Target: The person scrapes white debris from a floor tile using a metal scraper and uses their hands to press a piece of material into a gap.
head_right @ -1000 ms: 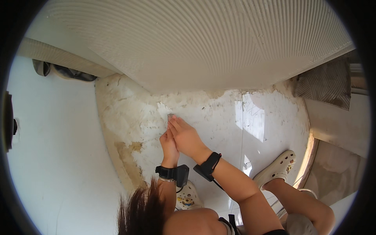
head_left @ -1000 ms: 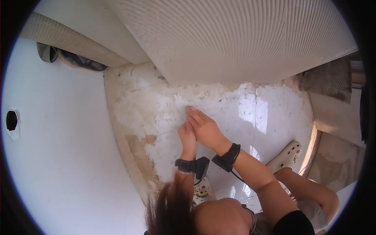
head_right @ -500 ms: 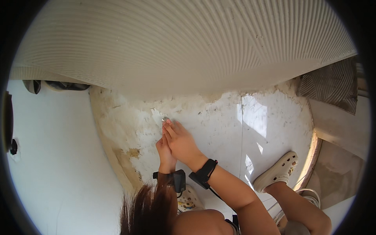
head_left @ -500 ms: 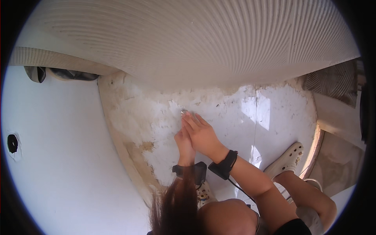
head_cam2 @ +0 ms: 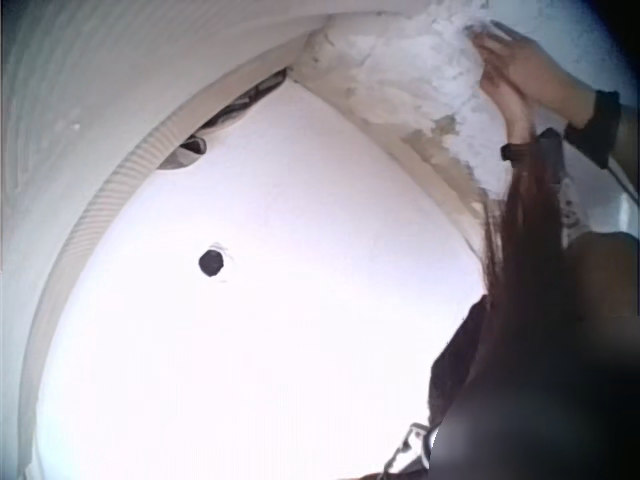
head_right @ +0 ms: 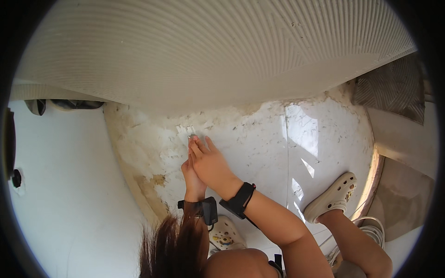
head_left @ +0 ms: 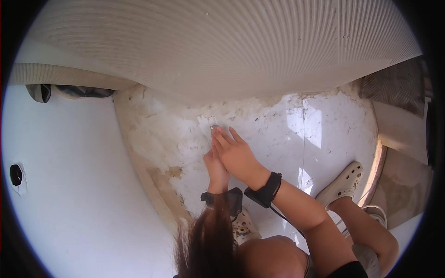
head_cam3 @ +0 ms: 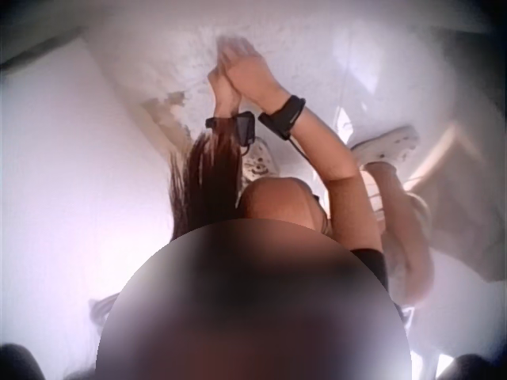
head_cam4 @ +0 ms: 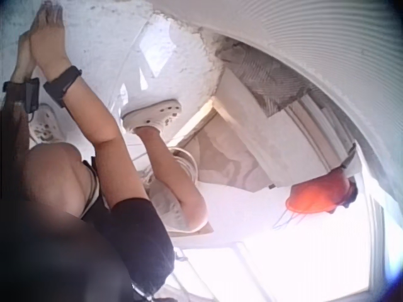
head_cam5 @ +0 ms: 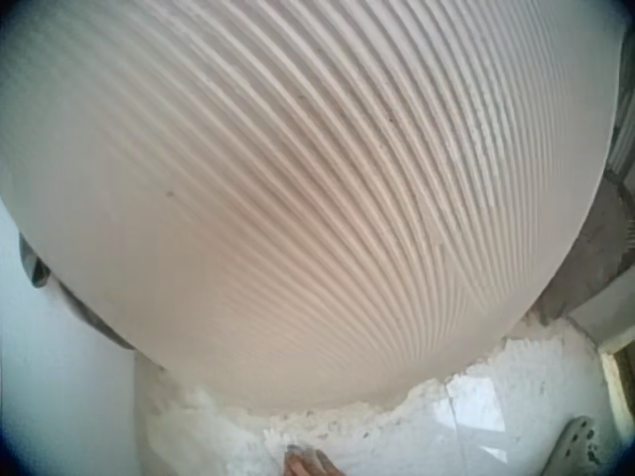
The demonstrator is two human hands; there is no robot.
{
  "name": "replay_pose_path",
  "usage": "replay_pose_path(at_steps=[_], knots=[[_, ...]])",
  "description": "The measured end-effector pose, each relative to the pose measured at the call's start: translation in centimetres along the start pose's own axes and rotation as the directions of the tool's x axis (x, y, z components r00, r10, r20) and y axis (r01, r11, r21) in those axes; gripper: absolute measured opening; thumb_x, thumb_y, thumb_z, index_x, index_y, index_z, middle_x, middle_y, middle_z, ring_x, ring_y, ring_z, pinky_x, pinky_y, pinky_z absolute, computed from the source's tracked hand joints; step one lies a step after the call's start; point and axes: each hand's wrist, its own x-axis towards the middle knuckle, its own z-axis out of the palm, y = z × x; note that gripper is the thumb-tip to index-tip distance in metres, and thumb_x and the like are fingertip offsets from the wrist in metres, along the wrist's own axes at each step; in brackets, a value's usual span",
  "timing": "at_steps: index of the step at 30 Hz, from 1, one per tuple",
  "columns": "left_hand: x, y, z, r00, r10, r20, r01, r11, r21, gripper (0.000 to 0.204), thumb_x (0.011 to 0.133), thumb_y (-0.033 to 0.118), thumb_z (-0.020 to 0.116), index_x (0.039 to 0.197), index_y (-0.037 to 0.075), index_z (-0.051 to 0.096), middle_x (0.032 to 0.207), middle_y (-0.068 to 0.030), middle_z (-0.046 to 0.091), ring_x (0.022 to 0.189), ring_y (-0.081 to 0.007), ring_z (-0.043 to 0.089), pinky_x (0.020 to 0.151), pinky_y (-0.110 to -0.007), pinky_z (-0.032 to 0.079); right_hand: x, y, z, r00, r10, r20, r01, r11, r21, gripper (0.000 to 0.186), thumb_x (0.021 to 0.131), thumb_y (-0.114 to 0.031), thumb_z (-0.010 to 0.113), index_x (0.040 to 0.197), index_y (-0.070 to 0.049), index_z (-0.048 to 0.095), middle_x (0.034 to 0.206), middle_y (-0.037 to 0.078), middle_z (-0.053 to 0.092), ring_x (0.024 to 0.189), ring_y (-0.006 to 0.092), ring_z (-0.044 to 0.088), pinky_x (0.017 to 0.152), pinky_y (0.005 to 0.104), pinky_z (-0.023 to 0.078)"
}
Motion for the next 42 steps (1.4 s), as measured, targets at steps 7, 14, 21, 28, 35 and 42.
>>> replay_pose_path(at_steps=[7,14,21,28,35,42], knots=[[1.0,0.8,0.3,0.998,-0.064,-0.009,0.065,0.998,0.018,0.042,0.089,0.025,0.04,0.118,-0.006,0.041,0.109,-0.0085,0.05,0.094,-0.0125,0.051,0.077,-0.023,0.042,1.6,0.4,-0.4,1.0,-0.01,0.006,0.01,0.999,-0.048,0.042,0.067,-0.009,0.053,0.107,0.005,0.049,0.116,0.013,0.046,0.108,0.0216,0.046,0.093,0.0377,0.034],[-0.3,0.4,0.0,0.998,-0.013,-0.064,0.017,0.998,0.066,0.042,0.089,0.028,0.04,0.113,-0.006,0.046,0.1,-0.0082,0.055,0.085,-0.0107,0.054,0.069,-0.021,0.043,0.4,0.1,0.4,0.999,-0.043,0.017,0.042,0.999,0.016,0.04,0.068,-0.008,0.052,0.105,0.005,0.049,0.114,0.013,0.047,0.106,0.0211,0.047,0.093,0.0361,0.035],[0.7,1.2,0.5,0.999,0.022,-0.047,-0.022,1.0,0.017,0.043,0.088,0.03,0.042,0.109,-0.008,0.047,0.098,-0.0092,0.055,0.084,-0.012,0.054,0.069,-0.022,0.044,1.9,0.1,-0.1,1.0,-0.025,-0.005,0.025,1.0,-0.001,0.041,0.07,-0.009,0.05,0.109,0.005,0.047,0.118,0.012,0.044,0.107,0.0192,0.046,0.093,0.0361,0.035],[1.1,0.2,-0.6,0.999,0.024,-0.033,-0.024,1.0,-0.017,0.043,0.088,0.029,0.043,0.109,-0.008,0.047,0.1,-0.01,0.055,0.085,-0.013,0.054,0.071,-0.023,0.044,1.5,-0.7,0.9,0.997,0.009,0.08,-0.002,0.997,-0.083,0.04,0.071,-0.011,0.05,0.107,0.004,0.048,0.118,0.011,0.044,0.111,0.02,0.043,0.092,0.0364,0.035],[0.6,2.0,-0.8,0.997,0.026,-0.076,-0.025,1.0,0.009,0.042,0.088,0.028,0.043,0.107,-0.009,0.048,0.097,-0.0104,0.055,0.084,-0.013,0.054,0.07,-0.023,0.044,2.0,-1.7,0.5,1.0,-0.011,0.009,0.011,0.999,-0.036,0.04,0.071,-0.011,0.05,0.108,0.004,0.047,0.119,0.012,0.043,0.112,0.0206,0.041,0.092,0.037,0.035],[1.5,2.1,-0.5,1.0,-0.023,-0.016,0.023,1.0,0.019,0.043,0.088,0.028,0.044,0.107,-0.01,0.048,0.097,-0.0099,0.055,0.083,-0.0123,0.054,0.069,-0.022,0.043,2.4,-1.1,0.5,0.994,0.065,0.085,-0.063,0.998,-0.028,0.042,0.071,-0.011,0.051,0.111,0.003,0.047,0.12,0.012,0.043,0.113,0.0192,0.041,0.093,0.0384,0.033]])
